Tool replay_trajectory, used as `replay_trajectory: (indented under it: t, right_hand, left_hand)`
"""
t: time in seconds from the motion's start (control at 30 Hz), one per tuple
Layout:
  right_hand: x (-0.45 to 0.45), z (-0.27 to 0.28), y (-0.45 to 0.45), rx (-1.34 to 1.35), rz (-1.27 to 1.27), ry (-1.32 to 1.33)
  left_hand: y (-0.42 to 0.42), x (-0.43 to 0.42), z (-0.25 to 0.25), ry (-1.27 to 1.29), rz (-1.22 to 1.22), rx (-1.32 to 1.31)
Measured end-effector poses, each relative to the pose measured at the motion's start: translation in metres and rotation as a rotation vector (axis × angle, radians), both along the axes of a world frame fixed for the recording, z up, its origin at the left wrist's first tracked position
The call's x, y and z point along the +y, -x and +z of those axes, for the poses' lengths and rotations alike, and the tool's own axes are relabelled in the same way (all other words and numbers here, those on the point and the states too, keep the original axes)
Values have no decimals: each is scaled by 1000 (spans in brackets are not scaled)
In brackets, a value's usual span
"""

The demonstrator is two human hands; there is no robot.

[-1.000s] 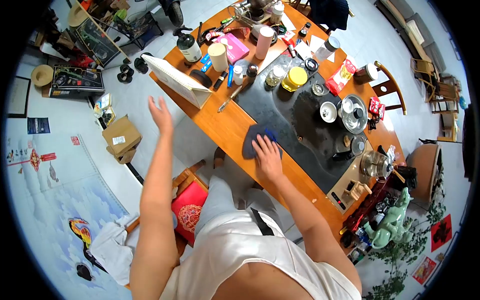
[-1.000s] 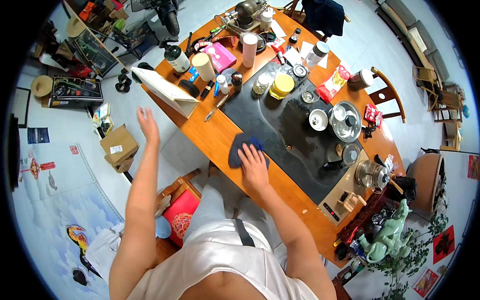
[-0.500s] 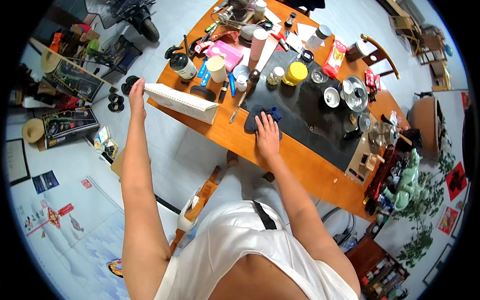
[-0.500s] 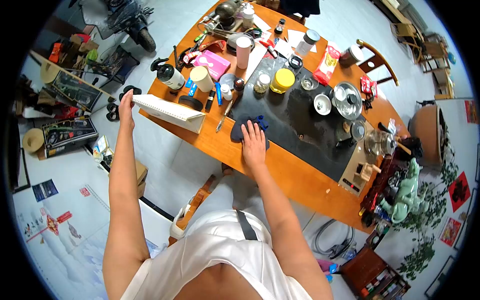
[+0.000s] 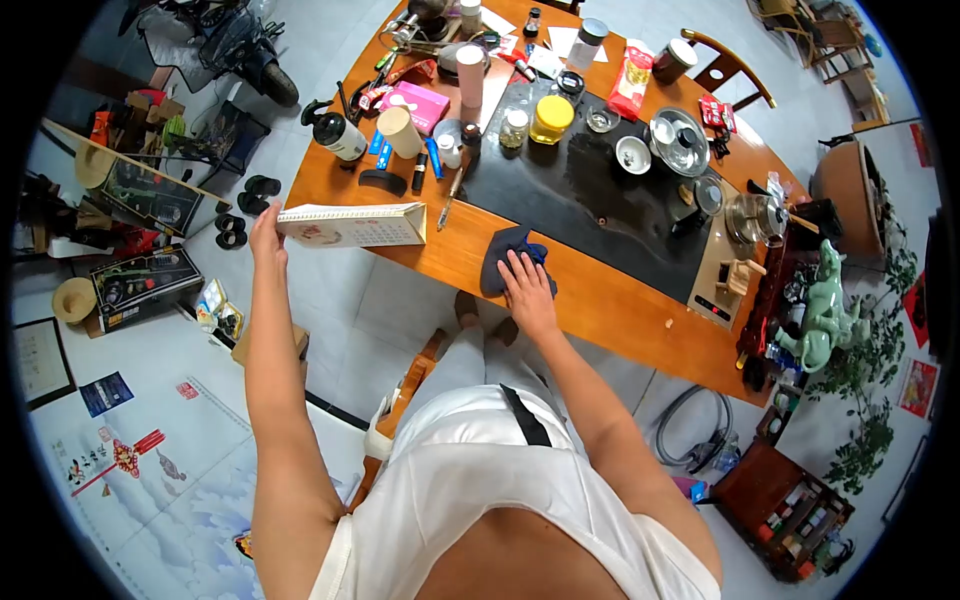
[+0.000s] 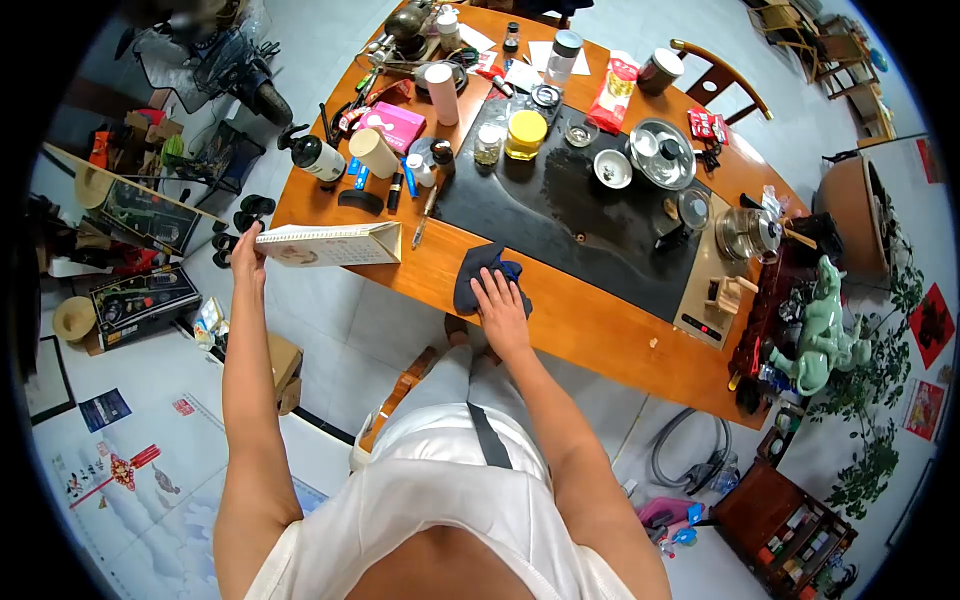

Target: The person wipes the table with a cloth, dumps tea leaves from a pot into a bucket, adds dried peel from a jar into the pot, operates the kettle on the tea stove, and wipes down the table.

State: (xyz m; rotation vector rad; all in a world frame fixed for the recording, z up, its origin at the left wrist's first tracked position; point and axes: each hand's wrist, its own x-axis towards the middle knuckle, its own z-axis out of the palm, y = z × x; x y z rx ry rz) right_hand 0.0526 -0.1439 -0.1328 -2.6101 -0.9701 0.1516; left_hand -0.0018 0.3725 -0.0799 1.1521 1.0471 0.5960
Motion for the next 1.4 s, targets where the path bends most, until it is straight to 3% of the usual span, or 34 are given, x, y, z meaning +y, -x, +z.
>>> replay_trajectory:
  t: [0.1,0.13,0.2,0.3,0.4,0.57,0.87,1.0,1.27,1.4]
  right_hand:
    - [-11,-3,7,2,15,11]
    - [-15,-4,8,-1,21,28]
    - [-21,-3,11,-3,36,62]
    - [-31,3,16,28,39,57]
    - [-38,-2,22,-6,34,73]
    - [-50,-5,28,-22,39,54]
    - [-50,-9,28,-2,46,23]
    - [-51,-9,27,1,41,-1]
    - [-47,-5,29,5,31,53]
    - [-43,-8,27,-16,31,30]
  left_hand:
    - [14,-27,22,-10,-99,52]
    - [19,-32,28,-24,-232,75]
    - [21,-42,37,-175,-373,279]
    - [26,-60,47,-54,-415,91]
    - [45,-42,25,0,-473,-51]
    - [69,-65,30,9,-381,-92]
    - [29,-155,100,59,-445,-102]
    - [-14,-215,132,82,-594,-145]
    - [-116,-363,90,156,-953,-155]
    - [-145,-422,59,179,-999,-160]
